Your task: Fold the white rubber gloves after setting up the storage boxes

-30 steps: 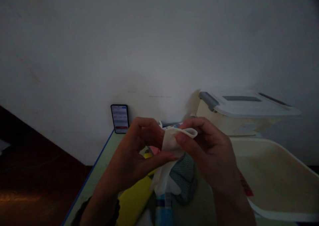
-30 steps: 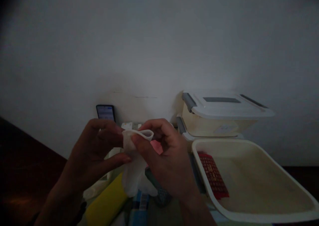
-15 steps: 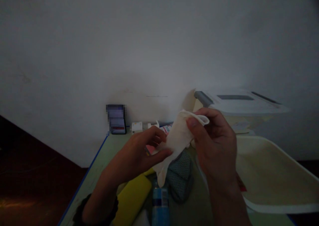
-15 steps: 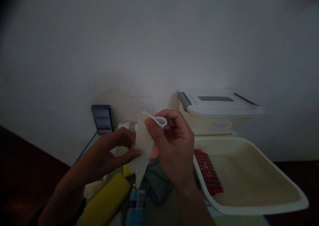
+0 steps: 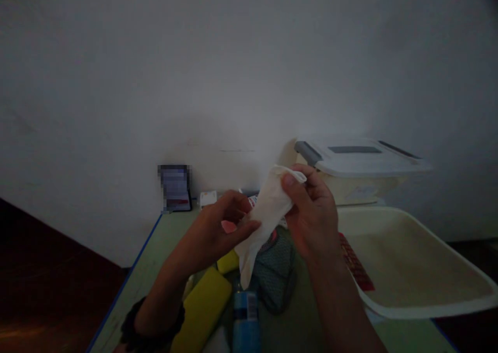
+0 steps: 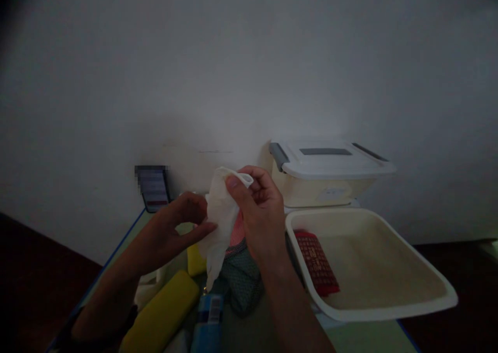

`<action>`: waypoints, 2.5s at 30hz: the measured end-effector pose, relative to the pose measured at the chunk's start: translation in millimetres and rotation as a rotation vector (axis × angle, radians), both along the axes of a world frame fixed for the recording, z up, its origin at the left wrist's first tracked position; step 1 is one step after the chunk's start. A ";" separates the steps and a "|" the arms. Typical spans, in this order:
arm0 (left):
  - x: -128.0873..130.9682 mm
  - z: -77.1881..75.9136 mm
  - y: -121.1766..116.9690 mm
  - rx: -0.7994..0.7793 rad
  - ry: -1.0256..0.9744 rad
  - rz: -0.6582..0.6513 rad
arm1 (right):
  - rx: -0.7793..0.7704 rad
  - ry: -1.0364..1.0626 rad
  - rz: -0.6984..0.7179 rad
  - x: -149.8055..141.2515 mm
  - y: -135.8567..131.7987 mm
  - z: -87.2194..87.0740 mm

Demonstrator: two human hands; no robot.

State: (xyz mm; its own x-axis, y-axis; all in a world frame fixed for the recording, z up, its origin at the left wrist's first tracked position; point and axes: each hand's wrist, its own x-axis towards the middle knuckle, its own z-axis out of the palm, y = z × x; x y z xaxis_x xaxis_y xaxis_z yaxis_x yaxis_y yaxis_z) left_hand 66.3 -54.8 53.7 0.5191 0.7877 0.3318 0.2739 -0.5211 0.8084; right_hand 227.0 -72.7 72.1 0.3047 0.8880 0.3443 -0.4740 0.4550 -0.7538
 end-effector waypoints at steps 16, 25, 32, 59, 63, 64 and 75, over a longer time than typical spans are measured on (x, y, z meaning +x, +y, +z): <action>-0.4 5.4 -7.5 -0.021 -0.128 -0.059 | -0.007 -0.047 -0.026 -0.4 -2.0 1.5; -1.6 8.7 -7.2 0.109 0.023 0.000 | 0.001 -0.068 -0.064 -0.8 -2.9 0.7; 0.7 11.0 -9.3 0.130 0.012 0.000 | -0.001 -0.082 -0.067 -1.4 -3.6 1.2; -4.6 0.6 2.6 -0.113 -0.076 -0.066 | -0.090 0.141 -0.130 5.4 9.9 4.4; -2.2 -3.0 5.7 -0.236 -0.198 -0.104 | -0.056 0.093 -0.169 7.3 10.5 3.2; -2.1 -3.5 6.4 -0.291 -0.243 -0.127 | -0.053 0.089 -0.177 7.8 10.8 2.8; -2.8 -5.8 7.9 -0.633 -0.237 -0.333 | -0.087 0.198 -0.178 4.7 13.7 0.2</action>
State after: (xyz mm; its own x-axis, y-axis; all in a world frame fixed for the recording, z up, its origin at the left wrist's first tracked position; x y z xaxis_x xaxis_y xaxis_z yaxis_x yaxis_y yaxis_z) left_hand 63.5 -46.8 47.9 0.7340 0.6791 0.0004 -0.0350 0.0374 0.9987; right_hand 231.8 -59.1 72.3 0.5124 0.8381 0.1870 -0.5345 0.4817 -0.6945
